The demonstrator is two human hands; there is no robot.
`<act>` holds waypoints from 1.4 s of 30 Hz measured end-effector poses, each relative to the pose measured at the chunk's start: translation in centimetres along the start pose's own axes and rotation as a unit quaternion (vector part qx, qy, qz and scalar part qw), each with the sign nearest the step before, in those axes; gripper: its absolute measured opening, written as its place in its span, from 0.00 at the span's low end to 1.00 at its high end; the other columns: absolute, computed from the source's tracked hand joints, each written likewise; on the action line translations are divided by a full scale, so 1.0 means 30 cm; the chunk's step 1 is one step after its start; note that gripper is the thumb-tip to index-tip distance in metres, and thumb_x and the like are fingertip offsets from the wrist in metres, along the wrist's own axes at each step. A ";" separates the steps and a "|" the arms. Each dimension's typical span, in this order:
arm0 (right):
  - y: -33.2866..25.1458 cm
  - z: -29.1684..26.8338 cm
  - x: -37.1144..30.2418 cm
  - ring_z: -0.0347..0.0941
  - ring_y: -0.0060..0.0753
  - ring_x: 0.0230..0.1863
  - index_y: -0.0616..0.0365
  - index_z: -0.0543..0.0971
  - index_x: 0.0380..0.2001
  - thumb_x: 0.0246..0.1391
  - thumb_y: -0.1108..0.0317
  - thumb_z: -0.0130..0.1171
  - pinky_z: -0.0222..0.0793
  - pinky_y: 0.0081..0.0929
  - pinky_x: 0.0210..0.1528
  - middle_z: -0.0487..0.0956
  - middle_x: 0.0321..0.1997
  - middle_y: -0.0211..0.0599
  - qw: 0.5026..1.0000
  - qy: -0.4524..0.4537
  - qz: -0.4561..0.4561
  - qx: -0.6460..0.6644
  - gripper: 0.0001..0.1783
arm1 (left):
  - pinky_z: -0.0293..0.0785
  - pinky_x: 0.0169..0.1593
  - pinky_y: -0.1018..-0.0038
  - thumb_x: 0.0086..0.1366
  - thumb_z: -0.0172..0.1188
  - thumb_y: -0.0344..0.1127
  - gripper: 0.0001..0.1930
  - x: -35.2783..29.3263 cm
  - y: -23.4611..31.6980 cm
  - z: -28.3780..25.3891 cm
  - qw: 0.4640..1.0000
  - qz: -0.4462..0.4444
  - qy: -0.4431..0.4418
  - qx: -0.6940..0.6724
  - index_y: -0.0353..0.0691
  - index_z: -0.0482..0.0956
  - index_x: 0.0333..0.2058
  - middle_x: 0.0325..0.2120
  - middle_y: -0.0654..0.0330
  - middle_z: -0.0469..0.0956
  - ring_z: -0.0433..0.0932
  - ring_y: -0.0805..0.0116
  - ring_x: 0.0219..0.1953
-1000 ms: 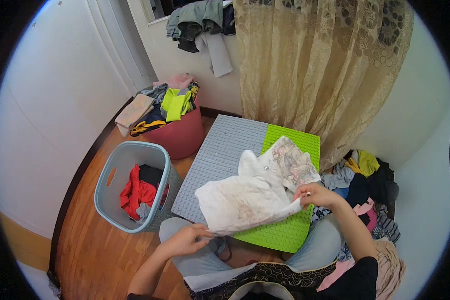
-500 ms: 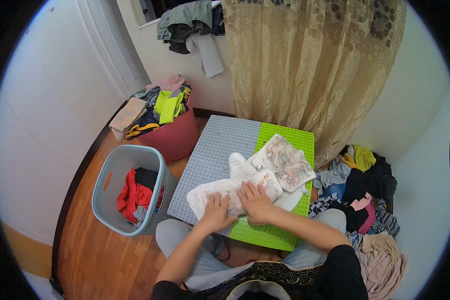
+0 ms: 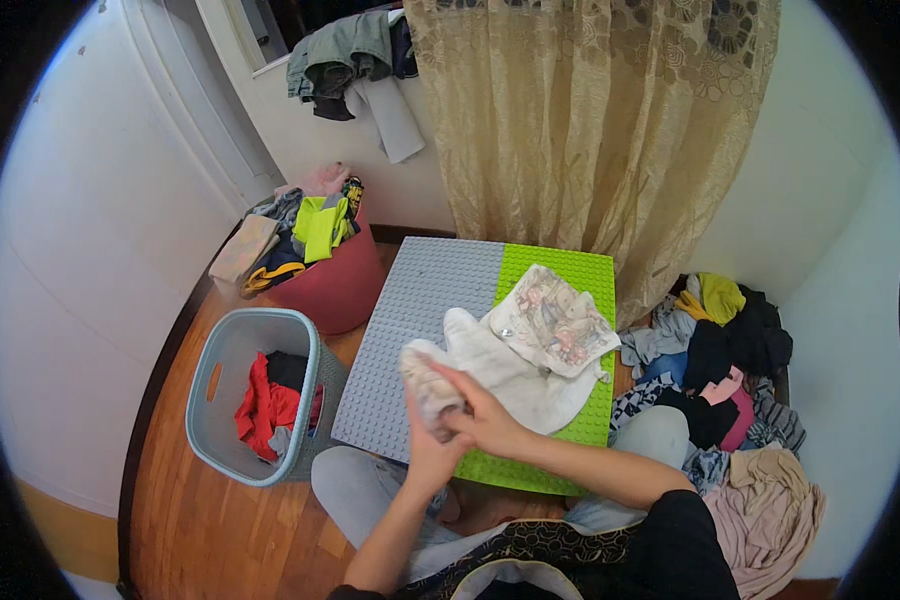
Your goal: The recorder picks up various items of laundry from a pile, folds them on a flat board, and places them into a nearby laundry basket.
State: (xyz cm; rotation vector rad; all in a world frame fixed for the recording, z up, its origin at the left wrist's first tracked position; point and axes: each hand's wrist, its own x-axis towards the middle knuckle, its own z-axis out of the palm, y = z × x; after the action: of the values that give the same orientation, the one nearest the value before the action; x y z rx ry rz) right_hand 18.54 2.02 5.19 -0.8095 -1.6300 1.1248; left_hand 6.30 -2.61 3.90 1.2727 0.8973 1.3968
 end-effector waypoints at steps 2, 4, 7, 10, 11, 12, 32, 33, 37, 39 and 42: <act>-0.035 -0.002 0.000 0.56 0.32 0.60 0.58 0.62 0.56 0.48 0.74 0.51 0.54 0.27 0.58 0.61 0.57 0.44 0.967 -0.179 0.040 0.177 0.28 | 0.64 0.54 0.70 0.52 0.58 0.25 0.36 0.008 0.031 -0.028 0.998 0.036 0.056 -0.011 0.36 0.49 0.58 0.53 0.53 0.60 0.65 0.62 0.53; -0.056 -0.021 0.017 0.63 0.31 0.54 0.60 0.72 0.47 0.51 0.73 0.50 0.61 0.24 0.52 0.69 0.51 0.41 0.957 -0.183 -0.004 0.224 0.17 | 0.64 0.55 0.67 0.53 0.57 0.22 0.37 0.013 0.083 -0.085 0.976 -0.039 0.197 -0.082 0.36 0.47 0.59 0.55 0.52 0.58 0.63 0.61 0.55; 0.015 -0.124 0.105 0.71 0.34 0.39 0.61 0.78 0.31 0.49 0.71 0.52 0.67 0.27 0.40 0.76 0.34 0.39 0.995 0.011 0.033 -0.092 0.08 | 0.66 0.55 0.62 0.56 0.51 0.23 0.27 0.034 0.097 -0.251 0.944 0.016 0.296 -0.147 0.36 0.55 0.56 0.52 0.53 0.64 0.67 0.59 0.52; 0.267 -0.285 0.220 0.72 0.45 0.37 0.60 0.78 0.28 0.45 0.70 0.52 0.68 0.34 0.39 0.76 0.31 0.44 0.963 0.146 0.096 -0.206 0.08 | 0.69 0.52 0.64 0.58 0.51 0.32 0.24 0.061 0.216 -0.503 0.921 0.039 0.320 -0.220 0.36 0.60 0.54 0.48 0.53 0.68 0.70 0.58 0.49; 0.335 -0.307 0.221 0.72 0.45 0.37 0.60 0.78 0.28 0.45 0.70 0.52 0.68 0.34 0.39 0.76 0.31 0.44 0.963 0.149 0.093 -0.203 0.08 | 0.70 0.51 0.63 0.58 0.52 0.32 0.24 0.065 0.236 -0.619 0.908 0.045 0.348 -0.228 0.34 0.61 0.53 0.47 0.52 0.69 0.70 0.57 0.48; 0.392 -0.313 0.219 0.71 0.46 0.37 0.60 0.77 0.27 0.43 0.71 0.52 0.68 0.36 0.39 0.76 0.32 0.44 0.946 0.137 0.064 -0.286 0.07 | 0.71 0.50 0.63 0.58 0.52 0.32 0.23 0.055 0.254 -0.723 0.894 0.053 0.379 -0.233 0.33 0.62 0.52 0.46 0.52 0.70 0.71 0.56 0.47; 0.110 -0.864 -0.078 0.73 0.44 0.37 0.58 0.78 0.31 0.34 0.61 0.64 0.68 0.33 0.38 0.77 0.35 0.48 0.808 -0.052 0.318 -0.494 0.18 | 0.61 0.54 0.66 0.52 0.57 0.29 0.20 0.264 0.008 -0.260 0.951 -0.083 -0.021 0.296 0.34 0.69 0.46 0.44 0.52 0.71 0.68 0.61 0.49; 0.095 -0.827 -0.116 0.70 0.47 0.43 0.57 0.76 0.37 0.33 0.60 0.65 0.66 0.35 0.42 0.73 0.43 0.49 0.758 -0.066 0.304 -0.574 0.23 | 0.61 0.54 0.63 0.51 0.59 0.31 0.21 0.267 -0.018 -0.224 0.939 -0.102 -0.060 0.324 0.34 0.68 0.46 0.45 0.51 0.71 0.68 0.59 0.50; 0.091 -0.666 -0.115 0.59 0.56 0.54 0.53 0.70 0.48 0.32 0.59 0.66 0.60 0.43 0.53 0.62 0.56 0.52 0.845 -0.033 0.083 -0.527 0.34 | 0.59 0.55 0.56 0.49 0.57 0.28 0.22 0.247 -0.180 -0.070 0.843 0.052 -0.148 0.515 0.36 0.69 0.45 0.46 0.48 0.70 0.66 0.53 0.51; 0.072 -0.498 -0.054 0.59 0.57 0.54 0.53 0.70 0.47 0.32 0.59 0.66 0.60 0.43 0.52 0.63 0.54 0.53 0.856 -0.035 0.011 -0.516 0.34 | 0.59 0.55 0.55 0.49 0.56 0.28 0.20 0.238 -0.238 -0.075 0.755 0.146 -0.179 0.613 0.38 0.70 0.44 0.46 0.48 0.69 0.66 0.53 0.52; 0.121 -0.439 0.007 0.63 0.54 0.51 0.56 0.71 0.46 0.34 0.59 0.65 0.63 0.42 0.50 0.66 0.52 0.54 0.753 -0.092 0.076 -0.647 0.31 | 0.58 0.57 0.62 0.49 0.52 0.28 0.17 0.245 -0.277 -0.076 0.661 0.209 -0.237 0.681 0.41 0.72 0.41 0.45 0.53 0.69 0.67 0.55 0.50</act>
State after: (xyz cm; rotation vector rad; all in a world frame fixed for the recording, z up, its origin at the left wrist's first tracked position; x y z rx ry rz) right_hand 30.94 7.41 3.38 -1.7336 -2.4985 -0.0556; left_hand 6.06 6.59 -2.70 2.9533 1.3390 0.3559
